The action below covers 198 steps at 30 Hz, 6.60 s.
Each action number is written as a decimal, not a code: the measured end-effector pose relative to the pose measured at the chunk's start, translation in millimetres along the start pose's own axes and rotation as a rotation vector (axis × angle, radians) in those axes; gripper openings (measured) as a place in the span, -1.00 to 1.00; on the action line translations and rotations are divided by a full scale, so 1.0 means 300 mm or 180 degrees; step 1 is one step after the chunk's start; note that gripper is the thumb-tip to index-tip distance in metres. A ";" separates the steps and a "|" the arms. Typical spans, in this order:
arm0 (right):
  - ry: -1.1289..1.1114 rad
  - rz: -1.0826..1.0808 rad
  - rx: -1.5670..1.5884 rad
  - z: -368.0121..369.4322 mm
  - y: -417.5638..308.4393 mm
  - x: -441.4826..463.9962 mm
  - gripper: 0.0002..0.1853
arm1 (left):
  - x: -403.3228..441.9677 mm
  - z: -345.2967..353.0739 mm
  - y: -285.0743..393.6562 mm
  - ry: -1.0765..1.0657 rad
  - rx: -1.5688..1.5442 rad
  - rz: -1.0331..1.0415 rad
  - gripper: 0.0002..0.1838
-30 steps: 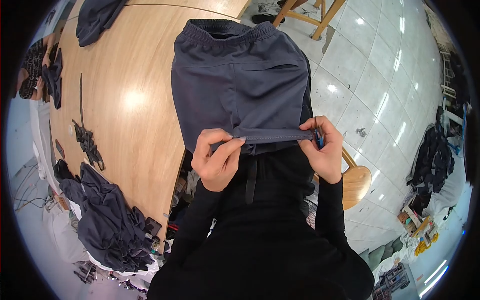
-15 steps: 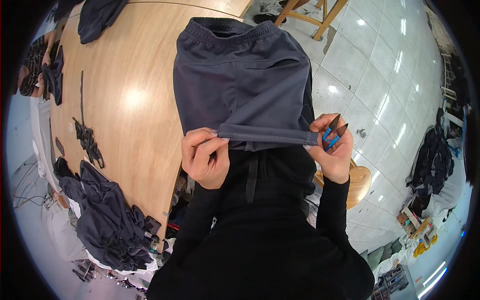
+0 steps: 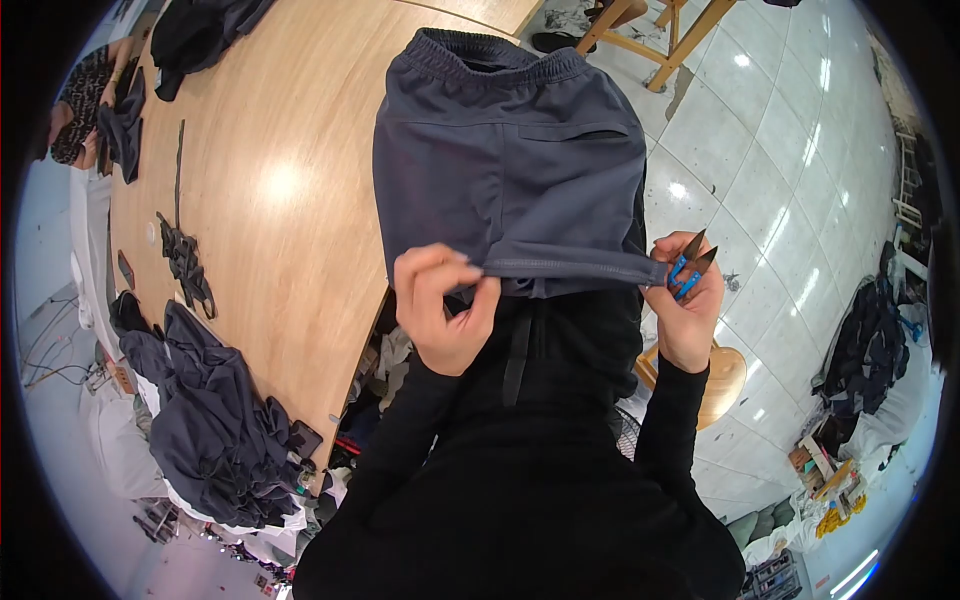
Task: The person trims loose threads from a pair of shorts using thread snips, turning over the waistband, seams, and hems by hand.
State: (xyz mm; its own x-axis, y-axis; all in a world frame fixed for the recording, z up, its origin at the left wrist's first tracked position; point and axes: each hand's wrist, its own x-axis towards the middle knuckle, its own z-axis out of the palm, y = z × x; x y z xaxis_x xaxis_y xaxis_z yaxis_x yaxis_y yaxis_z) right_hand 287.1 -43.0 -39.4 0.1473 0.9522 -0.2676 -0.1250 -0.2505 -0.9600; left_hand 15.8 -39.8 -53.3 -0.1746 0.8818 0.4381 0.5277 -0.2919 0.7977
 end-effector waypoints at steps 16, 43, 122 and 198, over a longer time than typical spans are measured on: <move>0.0638 -0.0021 0.0600 -0.022 -0.015 0.058 -0.52 | 0.133 0.010 0.015 -0.2642 -0.1181 -0.0743 -0.65; -0.0607 -0.0456 -0.0929 0.103 -0.084 0.030 -0.79 | 0.131 0.109 0.111 -0.1169 -0.4271 -0.3029 -0.46; -0.0130 -0.0853 -0.1554 0.145 -0.104 -0.058 -0.75 | 0.084 0.117 0.134 -0.1120 -0.3383 -0.2771 0.14; -0.0125 -0.0888 -0.1580 0.145 -0.107 -0.050 -0.77 | 0.055 0.117 0.108 -0.1277 -0.3508 -0.3086 -0.67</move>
State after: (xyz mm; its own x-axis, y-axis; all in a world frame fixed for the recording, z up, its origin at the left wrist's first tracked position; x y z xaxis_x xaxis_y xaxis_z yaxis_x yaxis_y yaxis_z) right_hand 246.1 -41.5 -1.0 0.0707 0.9975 -0.0042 0.3907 -0.0316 -0.9200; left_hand 59.4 -21.7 -34.8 0.2482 0.8760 -0.4136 -0.5505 0.4788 0.6839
